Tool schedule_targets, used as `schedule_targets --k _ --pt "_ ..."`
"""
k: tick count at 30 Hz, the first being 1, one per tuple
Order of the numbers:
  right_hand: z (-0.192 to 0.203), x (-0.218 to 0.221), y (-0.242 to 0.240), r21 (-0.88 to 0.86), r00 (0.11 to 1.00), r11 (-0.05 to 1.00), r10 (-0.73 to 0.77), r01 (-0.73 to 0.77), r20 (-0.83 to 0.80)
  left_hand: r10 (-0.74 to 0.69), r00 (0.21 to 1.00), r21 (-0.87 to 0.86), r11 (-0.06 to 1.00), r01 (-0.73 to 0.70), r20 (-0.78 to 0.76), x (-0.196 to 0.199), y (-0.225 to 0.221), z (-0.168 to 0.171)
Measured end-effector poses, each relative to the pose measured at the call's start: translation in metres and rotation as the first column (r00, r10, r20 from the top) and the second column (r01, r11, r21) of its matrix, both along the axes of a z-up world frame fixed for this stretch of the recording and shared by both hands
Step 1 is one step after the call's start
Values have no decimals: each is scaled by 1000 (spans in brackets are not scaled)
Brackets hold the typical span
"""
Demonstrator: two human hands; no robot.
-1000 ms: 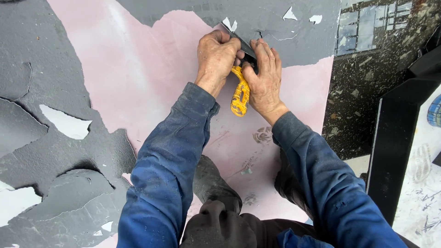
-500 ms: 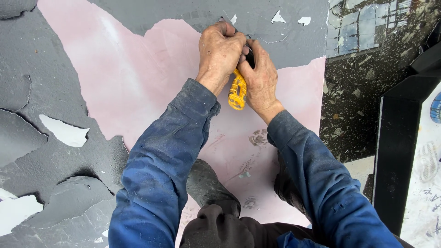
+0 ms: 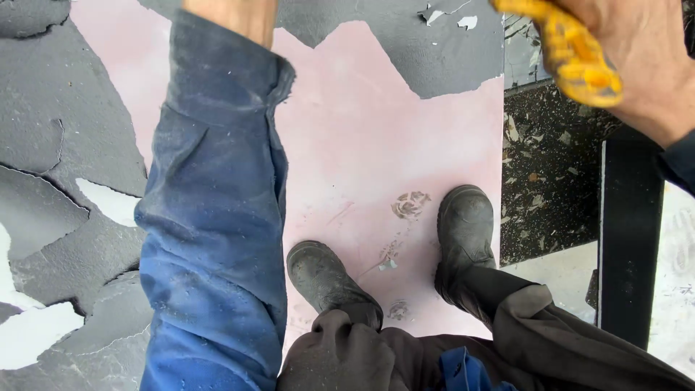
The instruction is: Scraping old paint or coating from a large metal surface using a hand scraper.
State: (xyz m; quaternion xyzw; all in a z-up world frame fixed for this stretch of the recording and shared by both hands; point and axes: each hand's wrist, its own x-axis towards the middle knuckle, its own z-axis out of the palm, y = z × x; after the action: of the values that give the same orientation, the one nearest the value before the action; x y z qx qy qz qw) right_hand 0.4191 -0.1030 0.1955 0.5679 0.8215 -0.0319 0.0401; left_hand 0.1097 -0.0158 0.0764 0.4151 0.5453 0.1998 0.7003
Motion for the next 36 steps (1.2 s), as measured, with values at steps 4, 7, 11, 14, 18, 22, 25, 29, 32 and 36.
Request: schedule_targets --k 4,7,11,14,18,22,25,29,32,36 --pt "-7 28 -84 -251 997 965 83 -80 2 -52 999 -43 998 52 7 -34 -8 2" --pt "-46 13 -131 -247 995 968 29 -51 -91 -94 995 -96 991 95 17 -42 -57 -19" --pt "-114 -30 -130 -195 941 980 -25 -44 -338 -407 909 -203 901 384 -88 -56 -104 16" --pt "-157 -45 -112 -100 899 995 -15 -32 -438 -497 833 -323 851 413 -244 -61 -92 56" --pt "-173 -50 -101 88 885 995 -4 51 -465 -509 805 -462 818 342 -305 -36 -83 69" --pt "-208 -47 -101 170 884 978 -27 119 -466 -394 884 -479 844 240 -252 37 -90 9" --pt "-213 -45 -101 154 857 977 -49 148 -514 -127 977 -453 891 38 -169 97 -123 -46" --pt "-223 -48 -92 195 855 964 -55 180 -516 85 899 11 996 -89 -429 122 -155 -92" --pt "-227 -48 -85 161 862 974 -59 161 -503 227 912 50 973 -223 -342 127 -147 -79" --pt "-241 -48 -74 118 853 983 -61 142 -518 263 903 115 965 -237 -339 128 -136 -92"
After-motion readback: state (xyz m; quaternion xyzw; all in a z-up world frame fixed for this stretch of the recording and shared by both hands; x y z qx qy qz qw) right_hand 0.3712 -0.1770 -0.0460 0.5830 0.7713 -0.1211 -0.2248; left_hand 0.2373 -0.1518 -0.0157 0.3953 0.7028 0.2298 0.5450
